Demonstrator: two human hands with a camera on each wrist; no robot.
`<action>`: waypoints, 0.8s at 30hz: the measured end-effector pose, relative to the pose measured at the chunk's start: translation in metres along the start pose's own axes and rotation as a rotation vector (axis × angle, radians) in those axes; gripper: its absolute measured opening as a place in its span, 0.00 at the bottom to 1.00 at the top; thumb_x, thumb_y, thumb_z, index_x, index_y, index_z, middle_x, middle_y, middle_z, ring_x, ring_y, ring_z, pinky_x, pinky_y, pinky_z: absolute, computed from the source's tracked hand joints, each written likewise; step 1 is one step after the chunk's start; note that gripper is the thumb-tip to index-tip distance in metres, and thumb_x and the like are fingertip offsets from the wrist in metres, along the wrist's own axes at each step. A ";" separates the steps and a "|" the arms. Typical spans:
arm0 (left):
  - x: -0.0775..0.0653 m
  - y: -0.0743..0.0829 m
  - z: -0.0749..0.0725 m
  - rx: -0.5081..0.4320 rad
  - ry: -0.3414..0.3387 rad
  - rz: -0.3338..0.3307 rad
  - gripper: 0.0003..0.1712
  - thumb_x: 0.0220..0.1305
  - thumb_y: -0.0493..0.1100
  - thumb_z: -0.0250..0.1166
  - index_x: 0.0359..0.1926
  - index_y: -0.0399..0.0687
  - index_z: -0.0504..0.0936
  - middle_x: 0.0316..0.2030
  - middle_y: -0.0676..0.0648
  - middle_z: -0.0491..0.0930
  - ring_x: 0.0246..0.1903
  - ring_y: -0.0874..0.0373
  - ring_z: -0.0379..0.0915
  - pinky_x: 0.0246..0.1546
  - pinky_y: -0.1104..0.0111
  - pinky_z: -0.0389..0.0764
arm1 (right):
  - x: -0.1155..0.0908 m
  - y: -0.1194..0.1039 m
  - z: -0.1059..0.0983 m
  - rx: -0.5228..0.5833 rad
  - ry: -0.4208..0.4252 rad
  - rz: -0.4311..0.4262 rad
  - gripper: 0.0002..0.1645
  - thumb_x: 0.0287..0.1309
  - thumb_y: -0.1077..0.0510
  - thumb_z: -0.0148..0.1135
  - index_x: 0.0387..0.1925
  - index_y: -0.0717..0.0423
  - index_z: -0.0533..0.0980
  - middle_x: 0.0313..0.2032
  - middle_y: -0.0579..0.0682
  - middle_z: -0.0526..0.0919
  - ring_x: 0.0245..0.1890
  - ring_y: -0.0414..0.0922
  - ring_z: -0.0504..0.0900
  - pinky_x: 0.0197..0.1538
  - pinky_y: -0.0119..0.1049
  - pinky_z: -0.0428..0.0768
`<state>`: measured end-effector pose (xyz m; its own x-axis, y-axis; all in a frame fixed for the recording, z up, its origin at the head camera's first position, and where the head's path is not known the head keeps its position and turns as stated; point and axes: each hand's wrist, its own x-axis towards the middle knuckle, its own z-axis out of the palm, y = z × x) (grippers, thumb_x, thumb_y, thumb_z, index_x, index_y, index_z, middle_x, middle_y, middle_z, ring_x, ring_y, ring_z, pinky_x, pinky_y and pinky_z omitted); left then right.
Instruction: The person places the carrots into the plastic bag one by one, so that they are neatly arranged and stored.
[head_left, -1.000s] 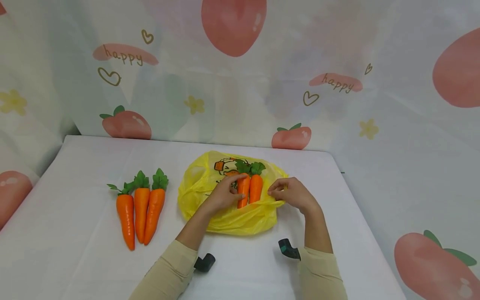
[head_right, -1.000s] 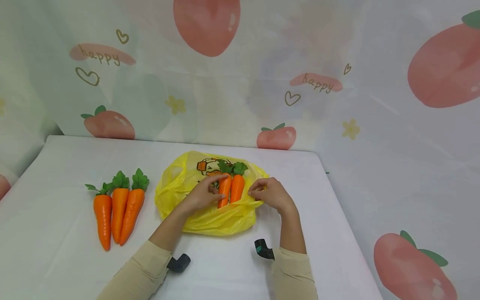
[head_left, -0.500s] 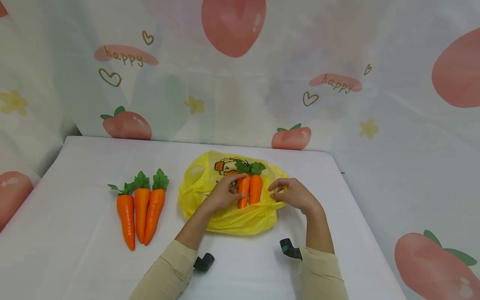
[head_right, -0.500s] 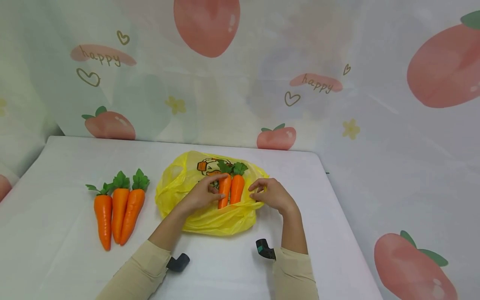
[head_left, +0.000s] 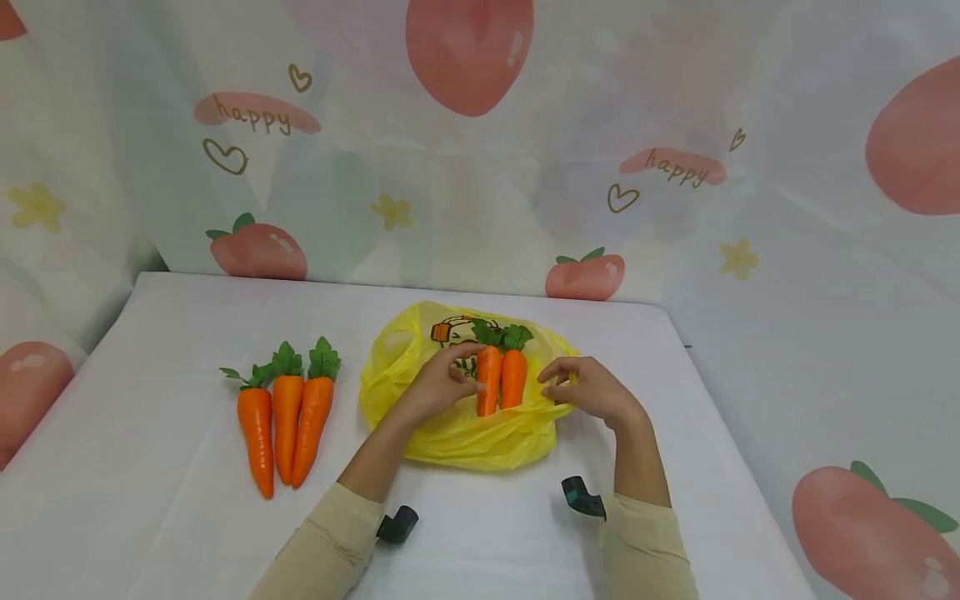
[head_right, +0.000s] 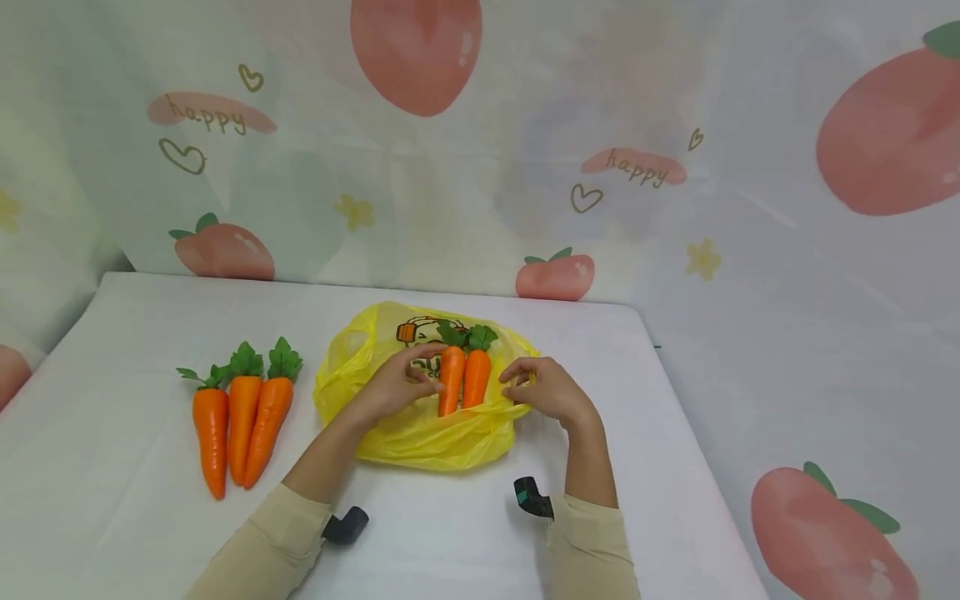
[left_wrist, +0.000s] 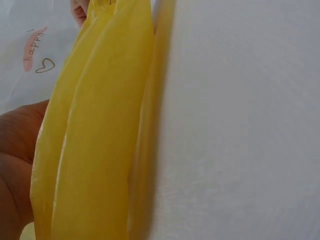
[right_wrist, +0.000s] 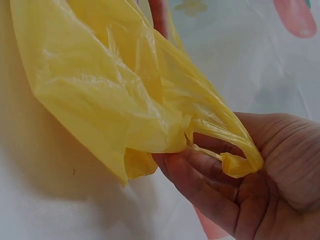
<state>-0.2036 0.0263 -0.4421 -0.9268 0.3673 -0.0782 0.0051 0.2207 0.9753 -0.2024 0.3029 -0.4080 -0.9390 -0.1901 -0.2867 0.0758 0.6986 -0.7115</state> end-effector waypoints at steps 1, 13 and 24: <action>-0.001 0.001 -0.001 -0.007 0.005 -0.001 0.35 0.65 0.31 0.72 0.71 0.50 0.75 0.67 0.36 0.67 0.38 0.51 0.77 0.32 0.65 0.80 | 0.000 0.000 0.000 0.001 0.000 -0.001 0.08 0.65 0.59 0.69 0.45 0.54 0.86 0.41 0.55 0.78 0.45 0.53 0.73 0.42 0.40 0.79; -0.013 0.000 -0.014 -0.031 0.027 -0.036 0.31 0.67 0.33 0.71 0.69 0.52 0.77 0.65 0.37 0.71 0.46 0.47 0.76 0.40 0.56 0.83 | 0.001 -0.002 0.002 -0.006 -0.020 0.006 0.08 0.67 0.58 0.67 0.46 0.54 0.85 0.41 0.54 0.78 0.45 0.52 0.73 0.42 0.40 0.78; -0.033 -0.002 -0.023 0.082 0.008 -0.098 0.26 0.72 0.44 0.68 0.68 0.60 0.75 0.64 0.49 0.73 0.54 0.51 0.76 0.47 0.58 0.81 | -0.001 -0.001 -0.001 -0.020 -0.017 0.012 0.09 0.68 0.57 0.66 0.47 0.55 0.85 0.43 0.54 0.78 0.46 0.53 0.73 0.44 0.40 0.79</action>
<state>-0.1814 -0.0069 -0.4369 -0.9274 0.3329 -0.1704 -0.0554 0.3283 0.9429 -0.2015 0.3036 -0.4065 -0.9321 -0.1930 -0.3064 0.0806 0.7144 -0.6950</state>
